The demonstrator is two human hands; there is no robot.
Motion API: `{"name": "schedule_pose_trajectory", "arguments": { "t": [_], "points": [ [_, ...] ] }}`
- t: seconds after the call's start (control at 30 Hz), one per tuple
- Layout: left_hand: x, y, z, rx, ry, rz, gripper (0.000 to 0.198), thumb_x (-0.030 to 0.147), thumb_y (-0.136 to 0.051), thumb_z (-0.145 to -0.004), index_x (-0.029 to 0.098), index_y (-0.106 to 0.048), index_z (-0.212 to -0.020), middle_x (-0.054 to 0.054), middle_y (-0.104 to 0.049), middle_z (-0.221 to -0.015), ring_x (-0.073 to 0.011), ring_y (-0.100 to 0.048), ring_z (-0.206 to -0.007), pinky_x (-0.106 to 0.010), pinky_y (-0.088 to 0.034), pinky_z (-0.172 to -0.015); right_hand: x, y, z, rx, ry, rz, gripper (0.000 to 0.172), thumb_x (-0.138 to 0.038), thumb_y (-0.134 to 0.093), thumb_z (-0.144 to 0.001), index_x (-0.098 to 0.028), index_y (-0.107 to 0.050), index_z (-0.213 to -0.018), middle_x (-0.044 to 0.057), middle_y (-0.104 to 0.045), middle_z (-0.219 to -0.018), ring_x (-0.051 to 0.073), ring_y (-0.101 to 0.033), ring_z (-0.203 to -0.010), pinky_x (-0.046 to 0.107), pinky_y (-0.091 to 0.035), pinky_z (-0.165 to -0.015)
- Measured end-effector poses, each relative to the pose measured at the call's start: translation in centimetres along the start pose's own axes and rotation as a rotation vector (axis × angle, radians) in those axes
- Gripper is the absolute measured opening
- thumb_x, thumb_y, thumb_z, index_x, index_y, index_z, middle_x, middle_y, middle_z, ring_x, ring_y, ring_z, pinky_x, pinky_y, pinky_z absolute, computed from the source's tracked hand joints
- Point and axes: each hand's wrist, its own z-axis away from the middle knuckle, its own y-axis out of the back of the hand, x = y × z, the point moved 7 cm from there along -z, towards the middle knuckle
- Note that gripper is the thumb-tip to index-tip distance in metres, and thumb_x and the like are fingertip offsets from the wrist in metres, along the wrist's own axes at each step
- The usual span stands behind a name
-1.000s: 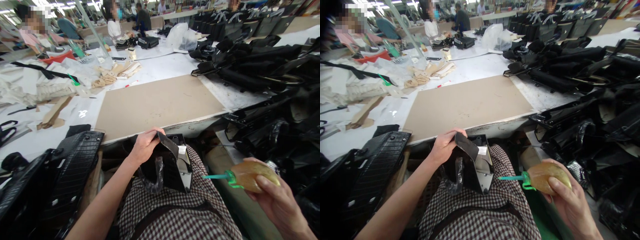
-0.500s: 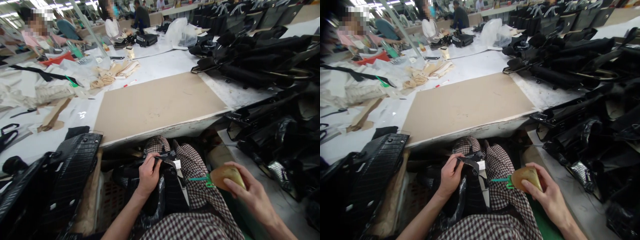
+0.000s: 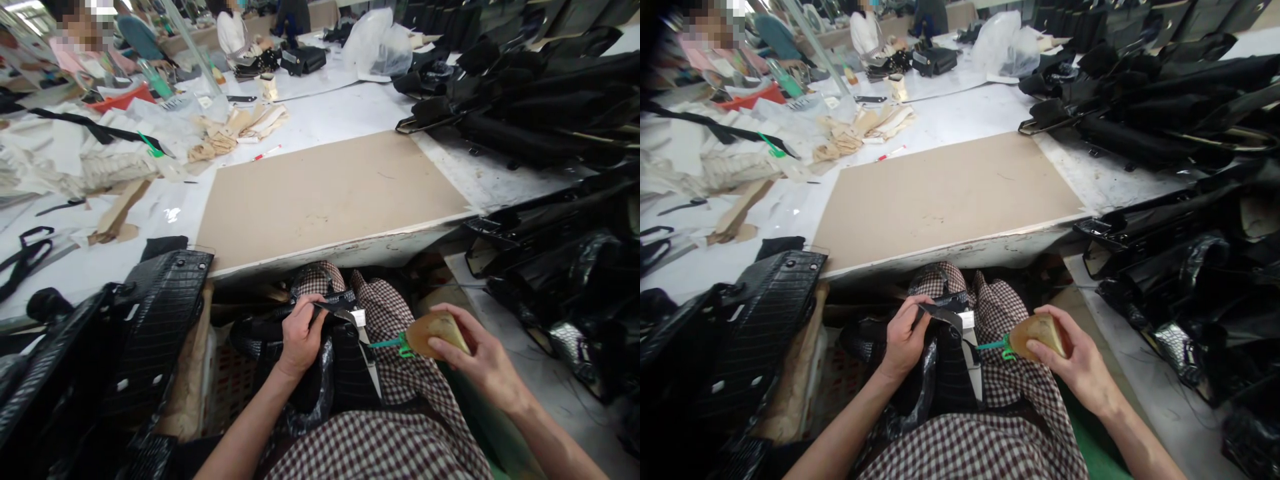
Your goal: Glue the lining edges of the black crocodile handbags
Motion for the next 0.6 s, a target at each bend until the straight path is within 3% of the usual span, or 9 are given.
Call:
{"name": "schedule_pose_trajectory", "arguments": {
  "t": [0.17, 0.33, 0.47, 0.6],
  "points": [
    [0.1, 0.0, -0.1, -0.01, -0.001, 0.008, 0.018, 0.019, -0.051, -0.096, 0.016, -0.062, -0.082, -0.009, -0.067, -0.093, -0.0193, -0.066, -0.087, -0.032, -0.054, -0.082, -0.5, 0.1, -0.2, -0.081, 0.04, 0.062, 0.047, -0.047, -0.075, -0.078, -0.022, -0.061, -0.115, 0.004, -0.071, -0.101, 0.026, -0.068, -0.09, 0.032, -0.057, -0.079],
    [0.3, -0.1, -0.2, -0.017, 0.007, 0.011, 0.02, 0.02, -0.05, -0.096, 0.016, -0.062, -0.08, -0.009, -0.067, -0.093, -0.0196, -0.066, -0.087, -0.031, -0.054, -0.081, -0.4, 0.1, 0.5, -0.146, -0.013, 0.042, 0.047, -0.048, -0.073, -0.08, -0.023, -0.06, -0.118, 0.004, -0.071, -0.1, 0.026, -0.068, -0.087, 0.03, -0.058, -0.072],
    [0.2, 0.0, -0.2, -0.017, 0.008, 0.014, 0.019, 0.019, -0.051, -0.096, 0.016, -0.062, -0.08, -0.009, -0.067, -0.094, -0.0194, -0.066, -0.087, -0.032, -0.054, -0.082, -0.1, 0.2, 0.7, -0.101, -0.028, 0.057, 0.049, -0.05, -0.072, -0.08, -0.023, -0.059, -0.118, 0.005, -0.07, -0.099, 0.026, -0.068, -0.084, 0.028, -0.058, -0.06],
    [0.1, -0.1, -0.1, -0.02, 0.01, 0.022, 0.018, 0.018, -0.052, -0.096, 0.016, -0.061, -0.08, -0.009, -0.067, -0.094, -0.0195, -0.066, -0.088, -0.031, -0.053, -0.082, -0.3, 0.5, 0.8, -0.061, 0.013, 0.083, 0.046, -0.049, -0.073, -0.078, -0.023, -0.062, -0.114, 0.004, -0.07, -0.098, 0.026, -0.068, -0.086, 0.03, -0.058, -0.073]
  ]
}}
